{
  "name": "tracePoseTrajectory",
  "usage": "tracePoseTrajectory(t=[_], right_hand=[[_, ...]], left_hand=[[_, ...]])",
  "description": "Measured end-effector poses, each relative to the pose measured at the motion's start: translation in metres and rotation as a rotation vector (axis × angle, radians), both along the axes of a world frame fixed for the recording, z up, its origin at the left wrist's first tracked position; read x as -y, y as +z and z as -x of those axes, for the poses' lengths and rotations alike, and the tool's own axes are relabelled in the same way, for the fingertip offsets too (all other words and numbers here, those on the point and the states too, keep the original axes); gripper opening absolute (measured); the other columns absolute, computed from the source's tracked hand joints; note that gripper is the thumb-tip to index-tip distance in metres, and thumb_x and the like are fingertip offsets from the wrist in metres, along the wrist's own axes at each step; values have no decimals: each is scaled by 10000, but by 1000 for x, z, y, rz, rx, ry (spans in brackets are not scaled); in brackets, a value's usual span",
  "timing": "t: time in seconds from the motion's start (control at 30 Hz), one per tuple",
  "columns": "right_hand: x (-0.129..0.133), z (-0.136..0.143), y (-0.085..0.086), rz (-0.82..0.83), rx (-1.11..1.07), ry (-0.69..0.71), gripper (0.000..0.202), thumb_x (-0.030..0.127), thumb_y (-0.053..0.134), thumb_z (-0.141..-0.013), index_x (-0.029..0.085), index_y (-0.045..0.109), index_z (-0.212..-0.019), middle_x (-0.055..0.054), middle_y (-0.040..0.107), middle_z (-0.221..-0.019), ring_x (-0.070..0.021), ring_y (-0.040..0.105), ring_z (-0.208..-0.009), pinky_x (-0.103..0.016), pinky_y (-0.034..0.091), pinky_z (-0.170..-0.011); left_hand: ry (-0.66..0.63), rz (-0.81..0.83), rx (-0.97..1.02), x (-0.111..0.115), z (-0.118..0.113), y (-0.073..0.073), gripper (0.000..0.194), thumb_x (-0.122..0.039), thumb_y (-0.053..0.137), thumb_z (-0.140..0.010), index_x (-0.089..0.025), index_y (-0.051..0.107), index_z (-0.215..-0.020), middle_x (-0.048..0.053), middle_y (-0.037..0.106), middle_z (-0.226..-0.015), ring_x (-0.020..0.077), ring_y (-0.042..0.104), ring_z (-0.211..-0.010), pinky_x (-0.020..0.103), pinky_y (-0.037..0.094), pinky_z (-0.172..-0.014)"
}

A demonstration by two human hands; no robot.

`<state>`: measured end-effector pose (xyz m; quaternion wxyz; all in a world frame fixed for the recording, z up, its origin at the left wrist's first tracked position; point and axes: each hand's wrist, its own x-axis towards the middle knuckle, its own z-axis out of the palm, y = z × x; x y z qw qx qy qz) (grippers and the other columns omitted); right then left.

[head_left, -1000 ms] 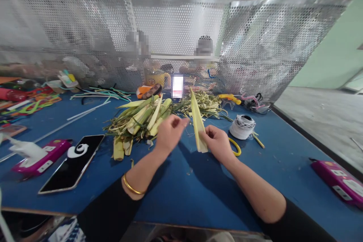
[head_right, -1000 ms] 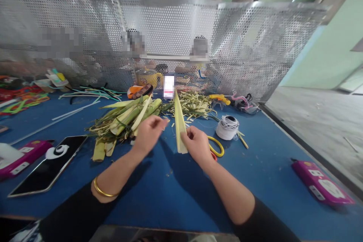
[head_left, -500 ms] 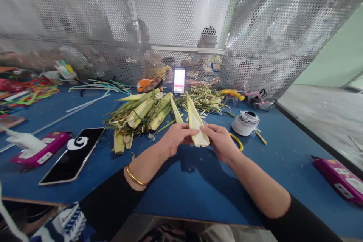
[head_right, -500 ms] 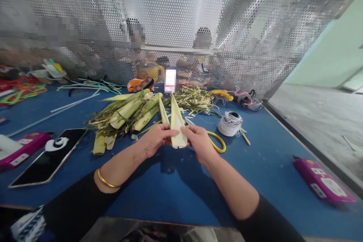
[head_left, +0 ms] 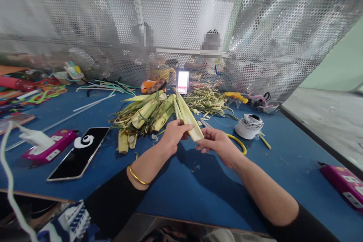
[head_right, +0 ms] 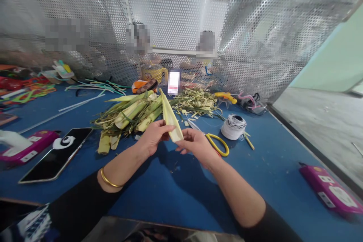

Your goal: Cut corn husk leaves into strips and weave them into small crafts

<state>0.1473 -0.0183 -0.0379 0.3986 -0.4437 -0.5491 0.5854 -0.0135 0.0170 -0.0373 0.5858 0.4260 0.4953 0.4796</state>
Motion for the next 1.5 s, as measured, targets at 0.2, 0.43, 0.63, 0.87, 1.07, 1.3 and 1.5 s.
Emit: tracePoseTrajectory(t=[0.2, 0.43, 0.63, 0.87, 1.07, 1.3, 1.5], right_hand=[[3, 2, 7, 71, -93, -28, 330, 294, 796, -605, 171, 661, -879, 0, 670, -748, -129, 660, -630, -228, 506, -569], [4, 4, 11, 87, -126, -40, 345, 300, 811, -582, 159, 658, -857, 5, 658, -698, -126, 653, -612, -223, 506, -562], [3, 2, 7, 89, -122, -21, 301, 262, 770, -621, 163, 665, -886, -7, 673, -758, -121, 656, -625, -219, 515, -570], [1, 3, 1, 58, -96, -73, 196, 282, 698, -680, 175, 647, -836, 0, 661, -713, -119, 648, -599, -213, 512, -542], [-2, 9, -5, -17, 6, -180, 144, 282, 613, -680, 190, 618, -791, 14, 645, -688, -113, 625, -544, -211, 482, -480], [-2, 11, -6, -32, 31, -213, 67, 247, 568, -684, 212, 606, -727, 9, 636, -599, -138, 615, -520, -231, 478, -464], [-4, 9, -8, -30, 20, -258, 90, 282, 635, -665, 221, 616, -729, 11, 641, -575, -150, 607, -503, -251, 476, -464]], left_hand=[[-2, 82, 63, 2, -1, 5, 186, -214, 729, -590, -138, 657, -744, 20, 661, -660, 118, 565, -562, 239, 400, -536], [-9, 109, 99, 2, -1, 4, 195, -220, 745, -586, -137, 655, -738, 26, 661, -666, 115, 557, -560, 235, 378, -521], [15, 83, 51, 2, -2, 2, 165, -223, 725, -607, -140, 654, -731, 24, 655, -652, 121, 566, -565, 232, 383, -516], [25, 15, -22, 5, -4, 2, 140, -227, 703, -637, -148, 651, -740, 33, 672, -684, 136, 581, -585, 234, 392, -511], [2, 23, -72, 8, -6, 4, 125, -233, 687, -662, -149, 633, -736, 43, 679, -699, 147, 586, -593, 239, 398, -509], [-124, 7, -42, 11, -9, 6, 111, -147, 550, -656, -160, 646, -710, 39, 679, -686, 150, 595, -604, 228, 411, -501], [-179, 18, 15, 11, -9, 3, 108, -137, 555, -620, -158, 604, -714, 35, 658, -704, 140, 580, -599, 230, 426, -513]])
